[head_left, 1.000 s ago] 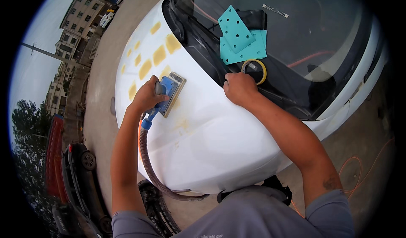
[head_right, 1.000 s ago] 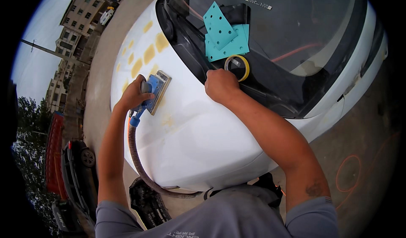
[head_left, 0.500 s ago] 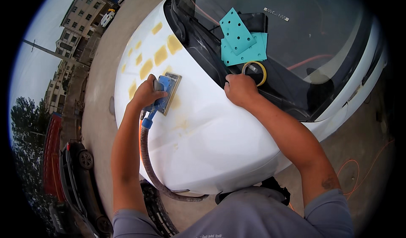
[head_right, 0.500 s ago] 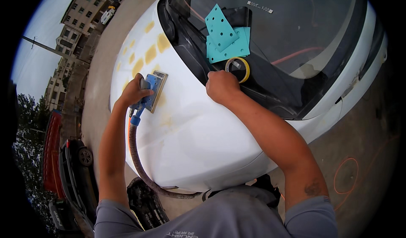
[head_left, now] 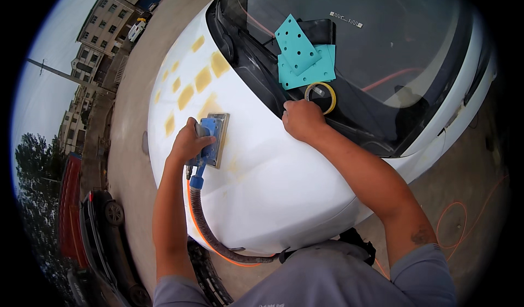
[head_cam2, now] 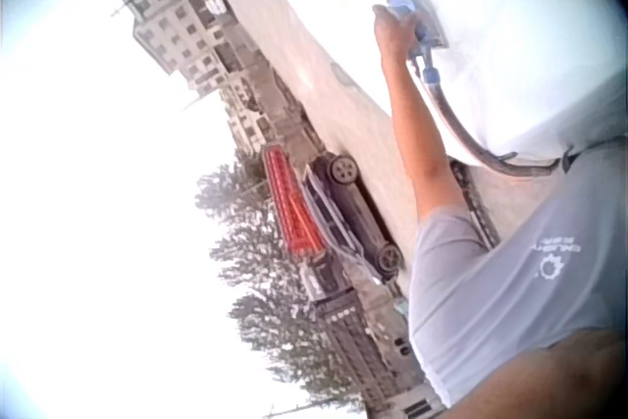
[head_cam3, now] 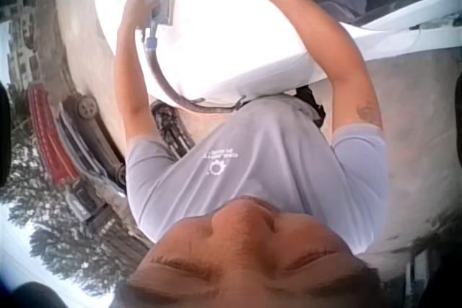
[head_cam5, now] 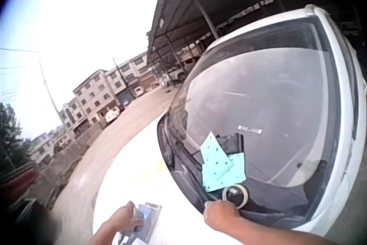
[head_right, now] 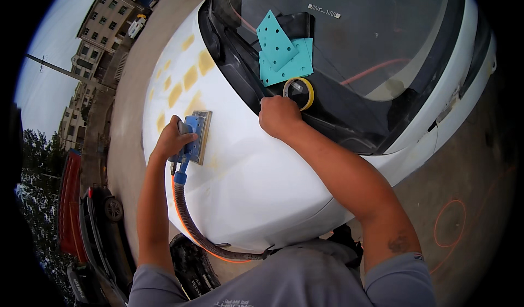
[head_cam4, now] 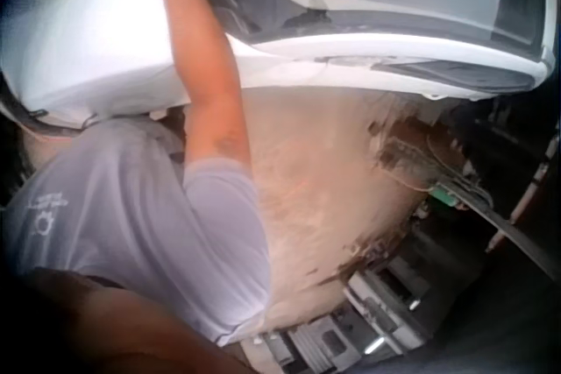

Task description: The person uses a pneumatic sander to smooth yellow filler patches on a white car hood. They move the sander across multiple spots while occasionally touching the surface with their left hand to check smoothness.

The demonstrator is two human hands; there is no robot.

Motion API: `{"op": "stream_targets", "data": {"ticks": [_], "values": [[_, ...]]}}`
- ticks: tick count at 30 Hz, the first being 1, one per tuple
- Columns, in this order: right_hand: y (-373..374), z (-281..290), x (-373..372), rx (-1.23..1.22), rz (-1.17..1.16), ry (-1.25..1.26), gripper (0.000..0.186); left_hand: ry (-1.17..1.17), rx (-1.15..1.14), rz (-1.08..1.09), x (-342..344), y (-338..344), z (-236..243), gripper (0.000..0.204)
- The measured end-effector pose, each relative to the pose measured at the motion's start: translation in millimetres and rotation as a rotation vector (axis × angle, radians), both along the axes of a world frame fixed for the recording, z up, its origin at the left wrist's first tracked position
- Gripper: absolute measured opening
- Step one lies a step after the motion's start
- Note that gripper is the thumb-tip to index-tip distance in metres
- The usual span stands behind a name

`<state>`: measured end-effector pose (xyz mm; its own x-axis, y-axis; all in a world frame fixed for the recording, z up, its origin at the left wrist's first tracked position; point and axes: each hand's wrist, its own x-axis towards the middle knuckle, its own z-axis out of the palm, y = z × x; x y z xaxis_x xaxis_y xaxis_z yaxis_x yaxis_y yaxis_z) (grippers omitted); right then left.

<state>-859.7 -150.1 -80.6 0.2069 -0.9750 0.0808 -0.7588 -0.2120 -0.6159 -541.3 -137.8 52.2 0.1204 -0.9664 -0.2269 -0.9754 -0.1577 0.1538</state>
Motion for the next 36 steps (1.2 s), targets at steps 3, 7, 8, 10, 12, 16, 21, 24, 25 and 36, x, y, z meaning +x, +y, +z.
{"op": "stream_targets", "data": {"ticks": [3,7,8,10,12,16,21,24,25,36], "values": [[0.8,2.5,-3.4,-0.003,0.011,-0.012,0.018,-0.034,-0.015,-0.002,-2.0,3.0,-2.2,0.062],[0.5,3.4,-5.4,0.015,0.027,-0.009,0.018,-0.033,-0.036,-0.038,2.4,36.9,-15.8,0.063],[1.6,5.1,-6.5,0.03,0.035,-0.013,0.018,-0.016,-0.032,-0.009,4.0,38.1,-17.3,0.063],[0.2,2.3,-5.2,0.002,0.036,-0.022,0.018,-0.022,-0.028,0.041,11.6,24.6,-10.9,0.062],[2.0,2.3,-2.2,-0.006,0.035,-0.033,0.018,-0.016,-0.026,0.082,20.8,10.6,-6.4,0.062],[1.6,3.8,-4.1,0.002,0.035,-0.03,0.018,-0.038,-0.038,0.05,6.1,14.7,-7.4,0.063],[0.4,3.5,-7.6,0.021,0.04,-0.01,0.019,-0.078,-0.021,-0.016,-12.5,40.7,-12.7,0.065],[-2.5,-0.4,-4.9,0.022,0.024,-0.021,0.019,-0.028,-0.033,0.049,2.9,14.1,-7.3,0.064],[-0.3,2.0,-2.0,0.024,0.034,-0.023,0.019,-0.032,-0.051,0.062,14.2,7.2,-8.0,0.063],[0.8,7.9,-6.5,0.044,0.023,0.013,0.016,-0.029,-0.071,-0.084,0.7,18.9,-14.8,0.065]]}}
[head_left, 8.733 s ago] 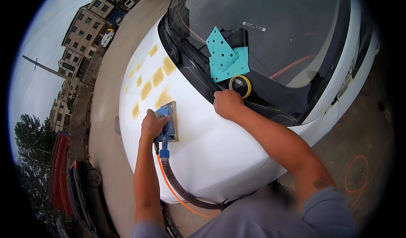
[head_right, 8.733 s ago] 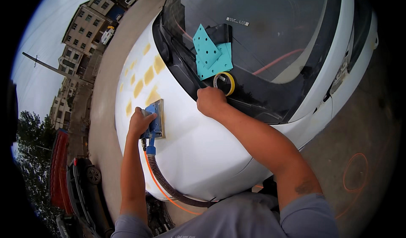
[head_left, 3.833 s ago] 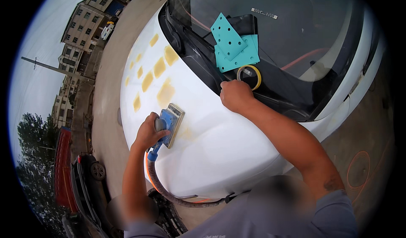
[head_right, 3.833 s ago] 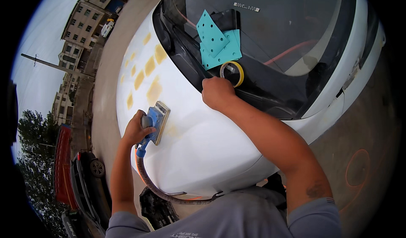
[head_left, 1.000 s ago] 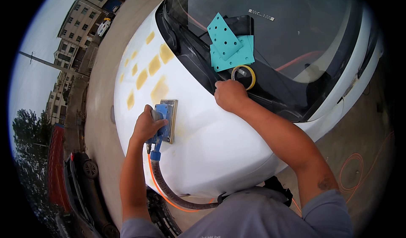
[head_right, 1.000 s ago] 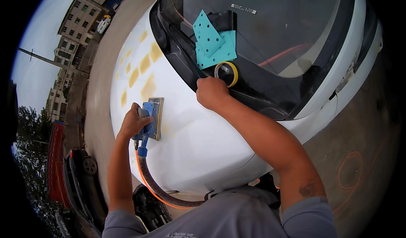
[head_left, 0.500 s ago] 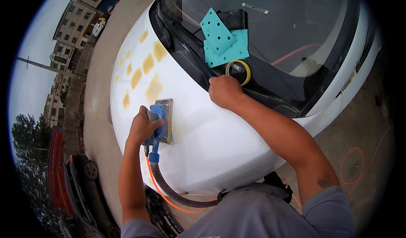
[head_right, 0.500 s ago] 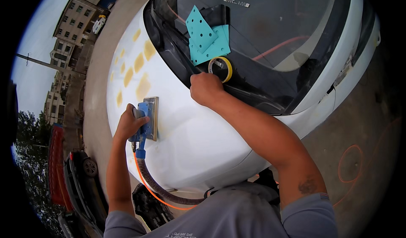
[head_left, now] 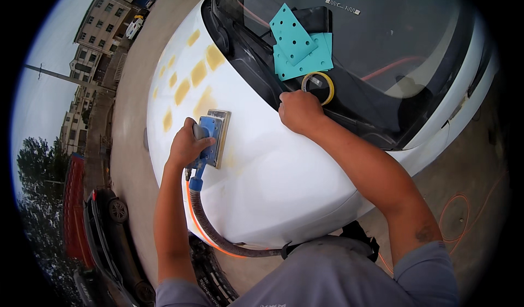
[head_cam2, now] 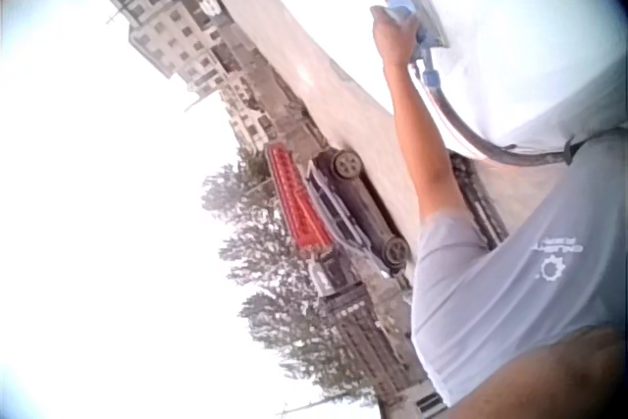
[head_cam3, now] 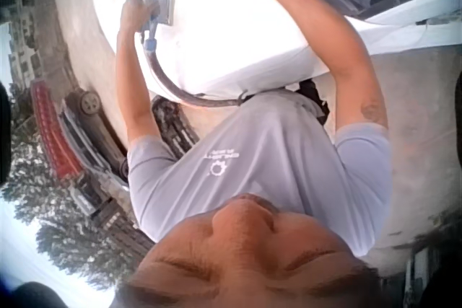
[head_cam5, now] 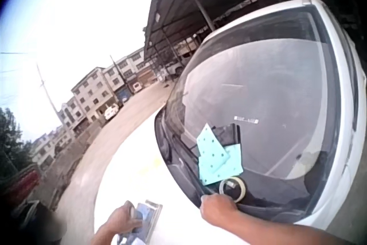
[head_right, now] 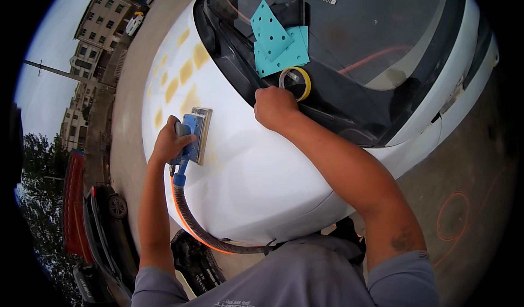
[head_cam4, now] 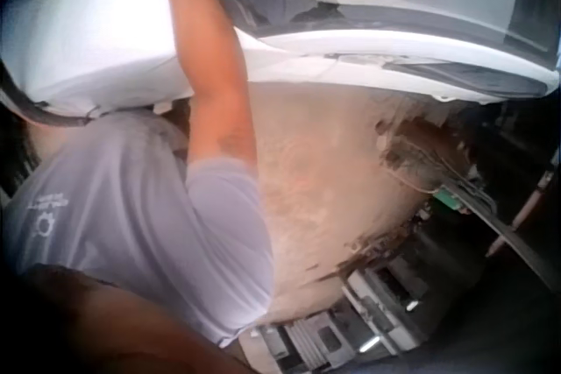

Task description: The person uses a pneumatic sander to smooth yellow filler patches on a white car hood. They move the sander across multiple spots while occasionally touching the surface with their left hand to check smoothness.

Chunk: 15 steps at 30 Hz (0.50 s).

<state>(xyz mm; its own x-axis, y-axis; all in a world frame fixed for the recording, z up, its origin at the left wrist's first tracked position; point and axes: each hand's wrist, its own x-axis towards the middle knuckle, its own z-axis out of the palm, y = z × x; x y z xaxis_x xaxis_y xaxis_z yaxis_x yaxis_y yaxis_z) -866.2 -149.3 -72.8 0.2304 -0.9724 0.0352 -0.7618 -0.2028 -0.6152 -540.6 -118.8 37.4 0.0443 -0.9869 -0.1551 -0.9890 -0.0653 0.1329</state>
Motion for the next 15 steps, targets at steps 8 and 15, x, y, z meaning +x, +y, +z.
{"op": "stream_targets", "data": {"ticks": [8,15], "values": [[0.9,1.9,2.7,0.004,0.007,-0.017,0.016,0.001,-0.018,0.051,26.3,-38.1,-0.4,0.069],[0.2,-4.9,-0.5,-0.021,-0.015,-0.016,0.016,0.032,-0.016,-0.01,4.8,-22.3,-3.3,0.068]]}}
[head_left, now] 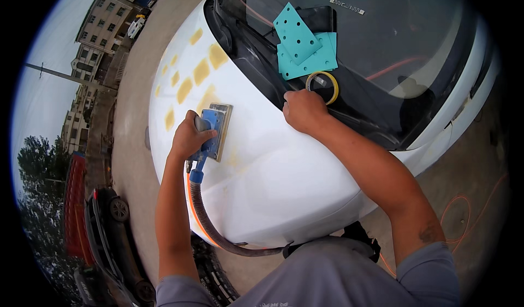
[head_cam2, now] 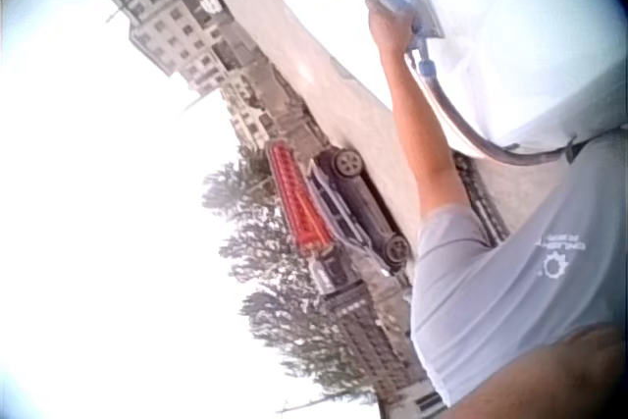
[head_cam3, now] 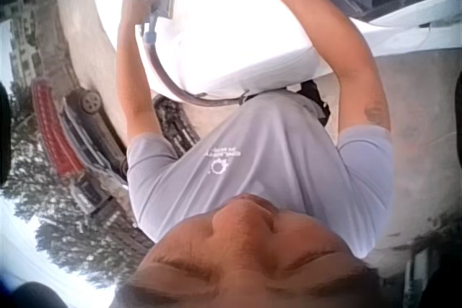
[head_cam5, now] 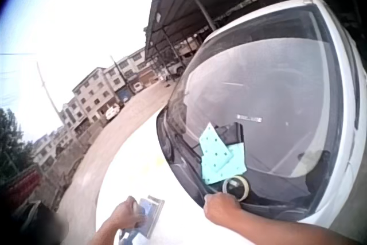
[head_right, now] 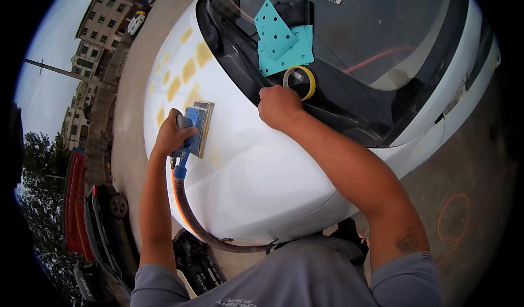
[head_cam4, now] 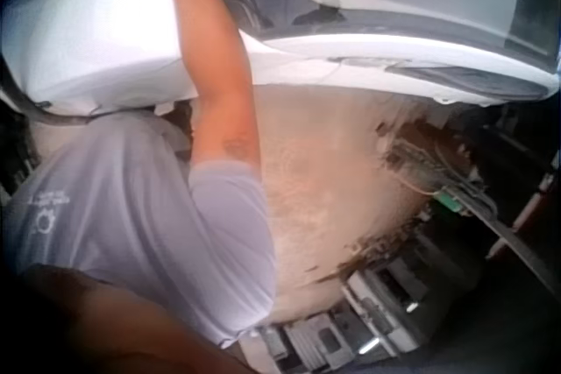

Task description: The person uses a pneumatic sander to smooth yellow filler patches on a white car hood. They move the sander across multiple spots while occasionally touching the surface with their left hand to check smoothness.

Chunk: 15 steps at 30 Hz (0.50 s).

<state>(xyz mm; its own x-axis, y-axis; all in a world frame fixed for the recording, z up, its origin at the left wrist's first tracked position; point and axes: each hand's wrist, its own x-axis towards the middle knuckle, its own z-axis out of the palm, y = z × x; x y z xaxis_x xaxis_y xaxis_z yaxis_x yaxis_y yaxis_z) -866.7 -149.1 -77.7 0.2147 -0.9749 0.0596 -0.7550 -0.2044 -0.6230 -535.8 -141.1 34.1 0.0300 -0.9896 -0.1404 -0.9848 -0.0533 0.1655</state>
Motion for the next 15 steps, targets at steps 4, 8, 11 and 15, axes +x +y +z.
{"op": "stream_targets", "data": {"ticks": [4,8,11,15], "values": [[1.2,4.9,7.1,0.039,0.02,-0.007,0.016,0.038,-0.011,0.148,46.4,-23.3,7.2,0.07],[-2.2,2.6,2.8,0.013,0.016,0.01,0.016,-0.033,-0.018,0.062,24.7,-8.2,3.9,0.069],[-2.9,3.8,-2.9,0.03,0.002,0.033,0.017,-0.043,0.002,-0.039,-4.7,11.3,-0.3,0.069],[-1.3,3.9,3.0,0.001,-0.003,0.033,0.018,-0.031,0.002,0.02,21.6,-24.5,0.6,0.07]]}}
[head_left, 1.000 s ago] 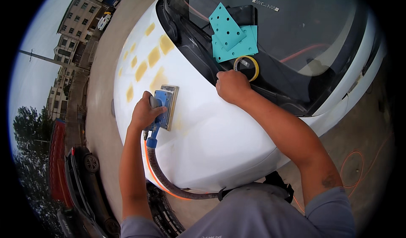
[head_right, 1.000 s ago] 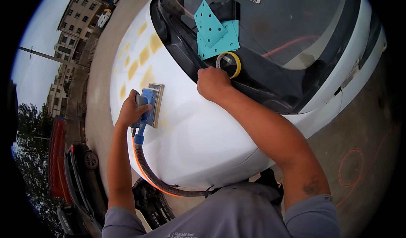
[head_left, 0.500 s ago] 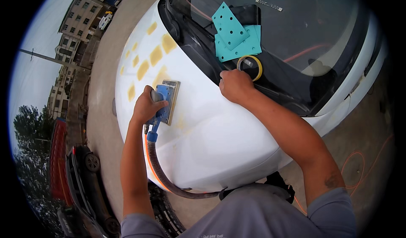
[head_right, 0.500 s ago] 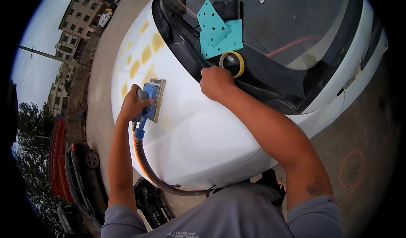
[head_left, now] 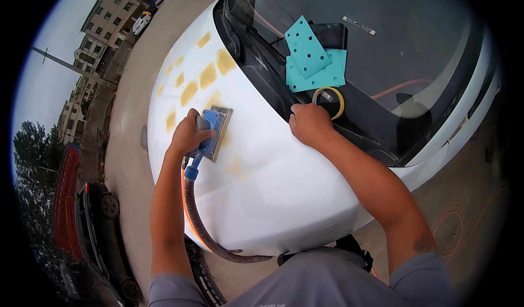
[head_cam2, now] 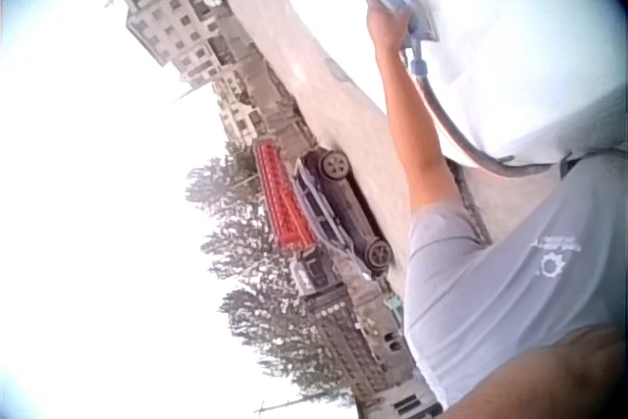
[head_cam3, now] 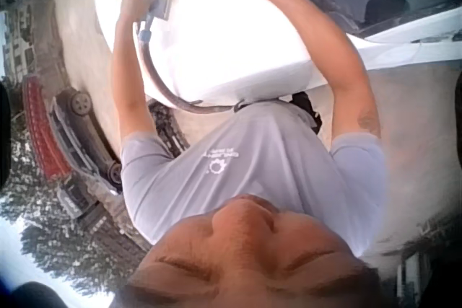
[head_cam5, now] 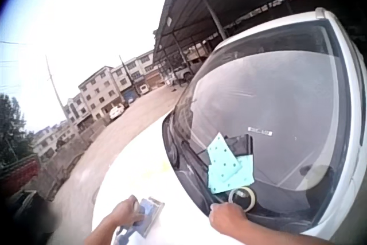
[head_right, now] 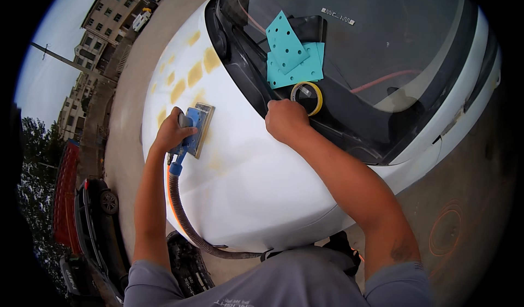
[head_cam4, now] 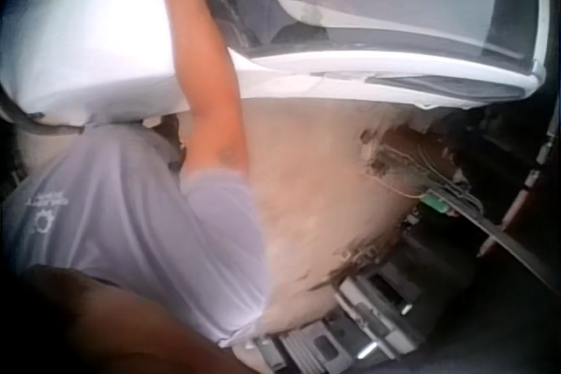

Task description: The person uses a pneumatic sander to smooth yellow filler patches on a white car hood. They move the sander across multiple spots while occasionally touching the surface with their left hand to check smoothness.

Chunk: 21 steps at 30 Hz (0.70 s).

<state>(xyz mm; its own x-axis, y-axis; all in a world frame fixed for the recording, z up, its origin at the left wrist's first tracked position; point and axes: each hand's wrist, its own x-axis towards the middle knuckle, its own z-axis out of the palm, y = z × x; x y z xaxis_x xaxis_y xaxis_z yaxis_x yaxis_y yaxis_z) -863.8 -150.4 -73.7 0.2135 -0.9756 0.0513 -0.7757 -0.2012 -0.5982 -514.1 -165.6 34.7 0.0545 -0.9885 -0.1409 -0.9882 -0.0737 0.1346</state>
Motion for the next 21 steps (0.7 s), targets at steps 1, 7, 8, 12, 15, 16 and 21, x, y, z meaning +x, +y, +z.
{"op": "stream_targets", "data": {"ticks": [1,7,8,12,15,16,21], "values": [[0.8,-1.3,1.9,-0.022,0.01,-0.006,0.019,0.013,0.03,0.028,15.4,-14.2,1.4,0.073],[4.9,-4.0,7.7,-0.09,0.005,-0.001,0.02,0.047,0.039,0.065,62.3,-55.8,10.2,0.076],[2.6,-3.9,10.6,-0.11,0.007,-0.014,0.021,0.061,0.041,0.066,63.9,-52.9,9.0,0.076],[0.8,-0.8,1.3,-0.104,-0.036,0.024,0.022,-0.009,-0.121,0.109,-13.8,-30.5,-2.4,0.057],[3.1,-6.6,4.3,-0.124,-0.037,-0.007,0.026,-0.049,-0.142,0.068,1.6,-45.2,-4.2,0.055],[1.8,-8.7,6.2,-0.152,-0.038,-0.036,0.028,-0.066,-0.146,0.08,12.7,-57.4,-0.8,0.055],[3.3,-10.5,10.2,-0.146,-0.048,-0.043,0.028,-0.089,-0.211,0.13,44.2,-91.0,-7.4,0.053]]}}
